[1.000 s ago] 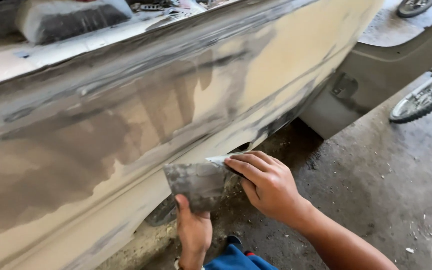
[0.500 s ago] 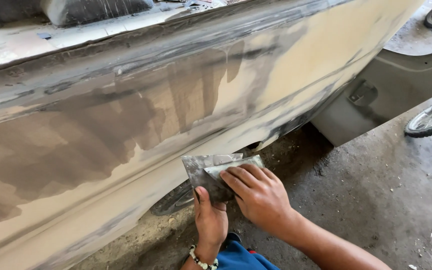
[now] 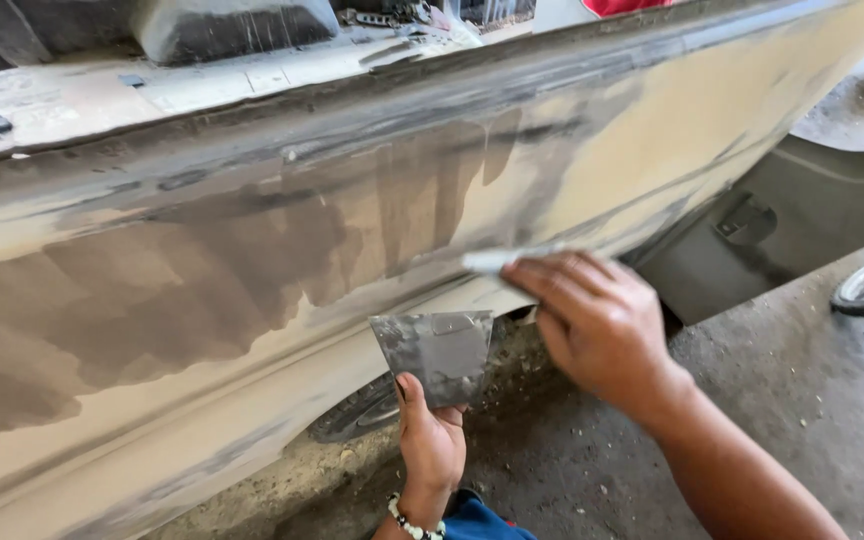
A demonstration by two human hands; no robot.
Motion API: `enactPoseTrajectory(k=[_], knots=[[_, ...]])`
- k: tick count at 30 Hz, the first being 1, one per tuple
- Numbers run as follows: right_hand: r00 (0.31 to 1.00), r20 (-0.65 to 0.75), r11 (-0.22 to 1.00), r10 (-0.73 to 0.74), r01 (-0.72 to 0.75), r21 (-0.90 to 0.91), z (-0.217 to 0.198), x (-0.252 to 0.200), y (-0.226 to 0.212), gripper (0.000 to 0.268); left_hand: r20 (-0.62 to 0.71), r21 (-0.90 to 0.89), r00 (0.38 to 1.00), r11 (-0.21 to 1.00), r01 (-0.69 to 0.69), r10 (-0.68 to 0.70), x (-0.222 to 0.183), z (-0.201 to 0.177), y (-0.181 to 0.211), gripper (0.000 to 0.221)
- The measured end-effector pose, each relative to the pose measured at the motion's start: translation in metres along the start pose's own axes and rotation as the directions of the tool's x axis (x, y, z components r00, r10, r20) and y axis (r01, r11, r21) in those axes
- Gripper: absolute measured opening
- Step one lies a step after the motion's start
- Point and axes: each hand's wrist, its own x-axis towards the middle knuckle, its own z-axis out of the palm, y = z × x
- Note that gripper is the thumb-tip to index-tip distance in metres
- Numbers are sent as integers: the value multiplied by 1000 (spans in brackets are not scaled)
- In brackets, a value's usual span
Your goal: The person applies a gray body filler to the side panel of a white vehicle using a metal putty knife. They smooth the filler across the surface, then move to a nearby metal stand to mix more filler in a can before returning to the vehicle to continue the application.
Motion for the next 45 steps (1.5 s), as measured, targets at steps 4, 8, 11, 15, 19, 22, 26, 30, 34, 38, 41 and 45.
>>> enactPoseTrajectory(k=[4, 8, 11, 15, 19, 22, 26, 30, 34, 38, 41, 45], knots=[[981, -186, 994, -59, 40, -104, -1, 33, 26, 32, 31, 10, 1000, 1000, -1, 0, -7, 16, 18, 57], [947, -273, 959, -167, 92, -267, 1, 61, 30, 34, -3, -7, 1000, 1000, 14, -14, -12, 11, 21, 58], [936, -282, 940, -210, 114, -322, 9, 66, 36, 35, 16, 2, 999, 1000, 29, -29, -16, 7, 22, 60], [928, -297, 930, -226, 115, -349, 26, 66, 42, 31, 9, 14, 997, 997, 78, -79, -15, 4, 23, 60], [914, -338, 927, -225, 94, -363, 63, 55, 62, 29, -9, 69, 996, 993, 94, -94, -13, 6, 27, 64], [897, -377, 920, -231, 75, -384, 97, 35, 75, 27, -103, 73, 991, 993, 93, -85, -17, 6, 31, 62], [909, -370, 936, -194, 59, -346, 135, 4, 76, 29, -171, 62, 985, 997, 35, -24, -16, -9, 29, 60], [935, -320, 957, -153, 59, -284, 160, -28, 67, 31, -167, 25, 986, 1000, -16, 20, -22, -23, 27, 58], [968, -215, 966, -127, 72, -247, 143, -46, 53, 32, -196, 35, 980, 999, 27, -19, -30, -7, 35, 60], [969, -214, 974, -120, 74, -212, 128, -46, 78, 26, -130, 52, 992, 999, 5, 2, -35, -23, 25, 62], [938, -321, 971, -131, 57, -231, 89, -16, 99, 20, -131, 44, 991, 999, -5, 11, -37, -17, 24, 62], [889, -417, 944, -187, 45, -326, 28, 34, 87, 22, -126, -3, 992, 1000, 0, -1, -40, -3, 25, 62]])
